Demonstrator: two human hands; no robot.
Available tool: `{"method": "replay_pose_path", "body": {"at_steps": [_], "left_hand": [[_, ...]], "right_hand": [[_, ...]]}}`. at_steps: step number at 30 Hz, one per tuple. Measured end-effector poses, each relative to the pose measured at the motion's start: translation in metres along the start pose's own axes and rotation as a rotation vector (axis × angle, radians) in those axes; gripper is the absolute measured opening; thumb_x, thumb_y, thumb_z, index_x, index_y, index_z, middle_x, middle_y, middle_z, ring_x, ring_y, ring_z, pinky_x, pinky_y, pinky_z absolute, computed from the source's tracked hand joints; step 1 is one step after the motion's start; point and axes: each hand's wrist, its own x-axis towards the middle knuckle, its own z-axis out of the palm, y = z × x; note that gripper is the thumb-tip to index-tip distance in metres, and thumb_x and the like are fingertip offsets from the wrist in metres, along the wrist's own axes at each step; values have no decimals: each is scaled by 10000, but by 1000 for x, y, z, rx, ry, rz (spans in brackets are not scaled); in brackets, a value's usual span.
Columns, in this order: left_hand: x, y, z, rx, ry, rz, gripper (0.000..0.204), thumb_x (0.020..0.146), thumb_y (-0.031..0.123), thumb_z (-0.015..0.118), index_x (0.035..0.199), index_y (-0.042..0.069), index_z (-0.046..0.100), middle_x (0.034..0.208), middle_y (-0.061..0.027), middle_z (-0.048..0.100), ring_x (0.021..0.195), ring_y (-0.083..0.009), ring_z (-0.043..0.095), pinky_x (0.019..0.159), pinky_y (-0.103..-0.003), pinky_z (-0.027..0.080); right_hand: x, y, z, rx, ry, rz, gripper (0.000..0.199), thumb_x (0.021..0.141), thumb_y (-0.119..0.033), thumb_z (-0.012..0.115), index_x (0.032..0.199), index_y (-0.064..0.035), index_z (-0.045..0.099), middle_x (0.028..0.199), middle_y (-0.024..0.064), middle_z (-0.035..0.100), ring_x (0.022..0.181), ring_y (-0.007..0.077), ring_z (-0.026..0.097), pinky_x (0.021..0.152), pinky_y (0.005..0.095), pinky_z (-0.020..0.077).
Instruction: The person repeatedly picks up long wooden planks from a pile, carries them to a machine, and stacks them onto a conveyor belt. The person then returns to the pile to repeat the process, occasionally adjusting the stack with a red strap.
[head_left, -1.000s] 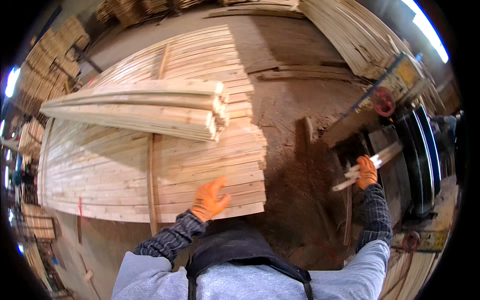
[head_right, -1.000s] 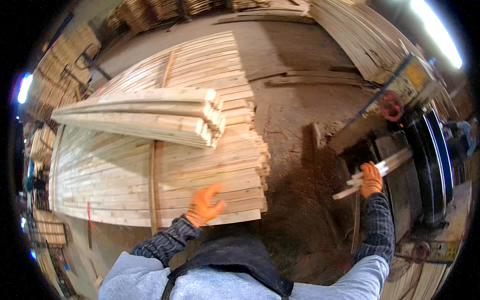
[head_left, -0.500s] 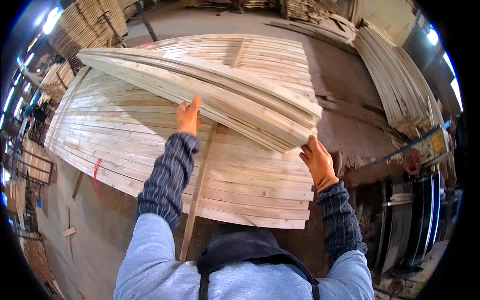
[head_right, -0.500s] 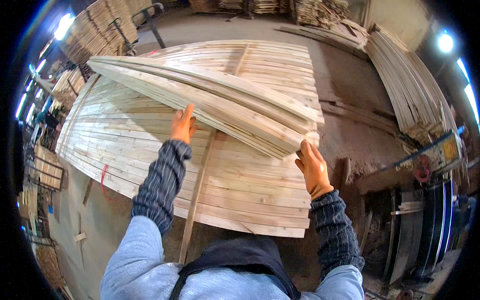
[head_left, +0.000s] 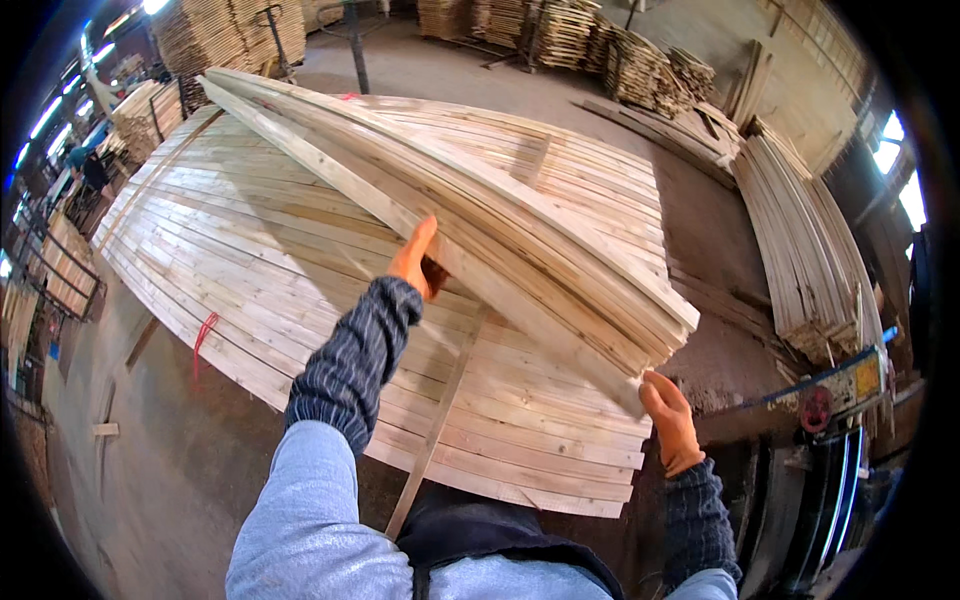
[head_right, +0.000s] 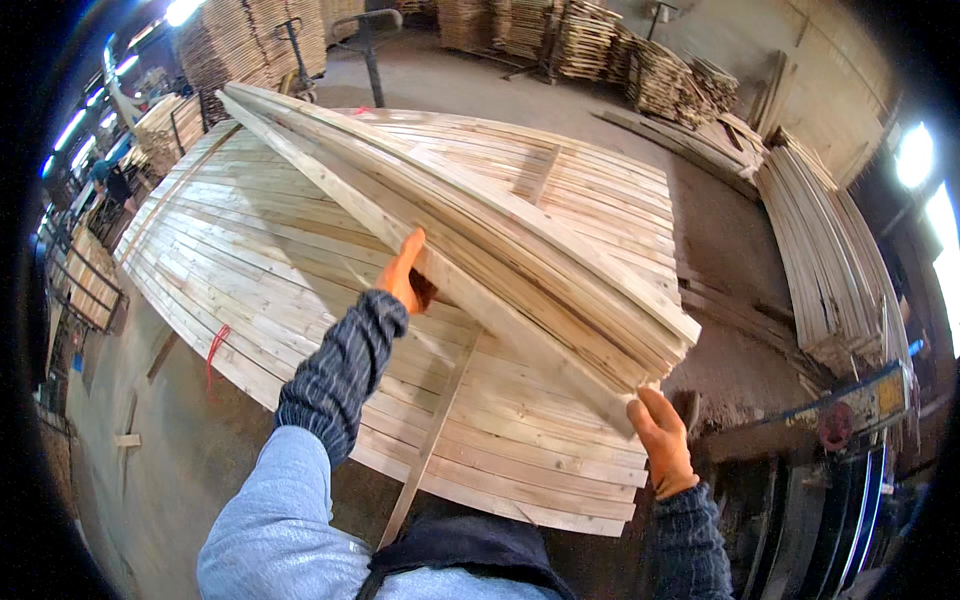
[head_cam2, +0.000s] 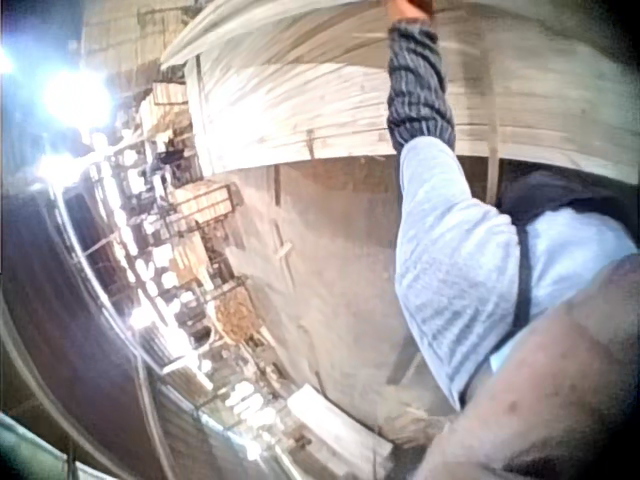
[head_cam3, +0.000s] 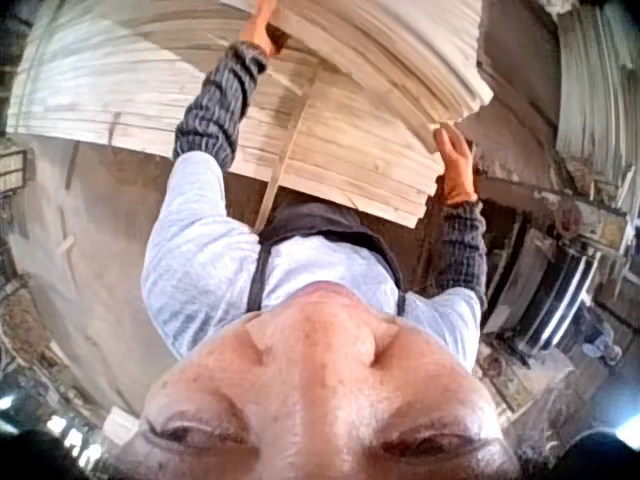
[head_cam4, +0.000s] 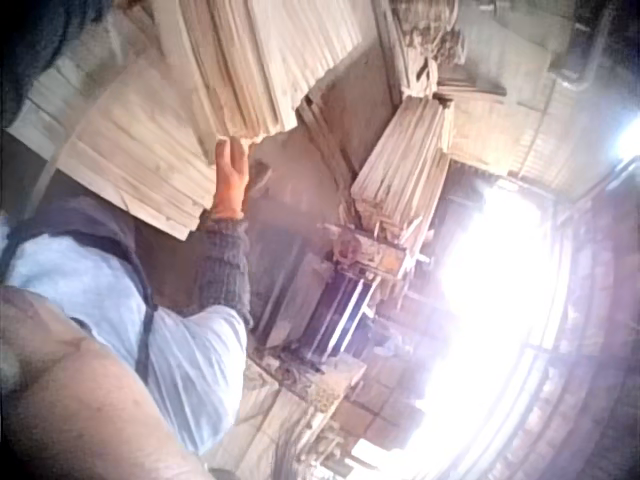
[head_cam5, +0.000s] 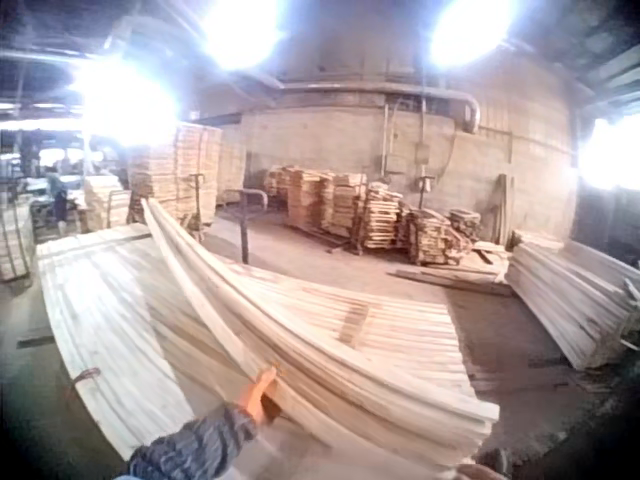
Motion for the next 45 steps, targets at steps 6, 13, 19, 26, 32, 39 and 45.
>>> {"method": "replay_pose_path", "body": {"at_steps": [6, 13, 19, 26, 32, 39, 45], "left_hand": [[-103, -53, -62, -19, -27, -160, 502, 959, 484, 756, 1280, 118, 637, 1141, -23, 689, 1035, -189, 656, 871, -390, 579], [-235, -84, -30, 196, -143, -501, 451, 997, 269, 736, 1384, 74, 612, 1268, -55, 691, 1157, -203, 671, 1023, -361, 551], [-256, -132, -72, 48, -195, -539, 539, 950, 235, 807, 1397, 28, 587, 1290, -82, 688, 1159, -222, 680, 1030, -373, 555], [-248, -155, -76, 53, -178, -563, 463, 951, 229, 810, 1342, 56, 632, 1239, -59, 710, 1099, -209, 704, 948, -341, 589], [-239, -190, -88, 511, -512, -305, 380, 995, 246, 747, 1350, 131, 673, 1269, -44, 702, 1186, -196, 657, 995, -363, 544], [-255, -210, -94, 824, -932, -62, 577, 991, 325, 728, 1478, 68, 552, 1444, -130, 612, 1329, -271, 570, 1159, -392, 411], [-232, -83, -110, 951, -795, -187, 496, 961, 206, 737, 1398, 13, 604, 1248, -135, 706, 1172, -231, 668, 1015, -381, 558]], "right_hand": [[79, -71, 155, -85, -780, -173, 740, 962, -383, 760, 1524, 12, 483, 1465, 178, 589, 1359, 265, 548, 1182, 376, 416], [127, -94, 355, -338, -1063, 17, 825, 908, -708, 655, 1398, -45, 631, 1328, 180, 646, 1256, 258, 572, 1063, 382, 454], [95, -30, 358, -486, -828, -292, 567, 1050, -533, 476, 1383, -87, 588, 1489, 293, 538, 1323, 506, 542, 1078, 496, 466], [138, 5, 335, -715, -636, -330, 606, 997, -501, 582, 1402, -51, 589, 1456, 304, 563, 1339, 450, 555, 1130, 467, 443], [84, -79, 387, -538, -719, -302, 1096, 811, -553, 779, 1652, -71, 268, 1565, 274, 486, 1436, 395, 495, 1201, 421, 387], [54, -55, 347, -522, -786, -314, 1168, 734, -406, 866, 1660, -99, 223, 1387, 318, 618, 1283, 432, 615, 1113, 445, 471], [-31, 27, 213, -1080, -557, -301, 1092, 780, -420, 872, 1658, -212, 258, 1277, 233, 649, 1174, 412, 653, 1046, 502, 510]]}}
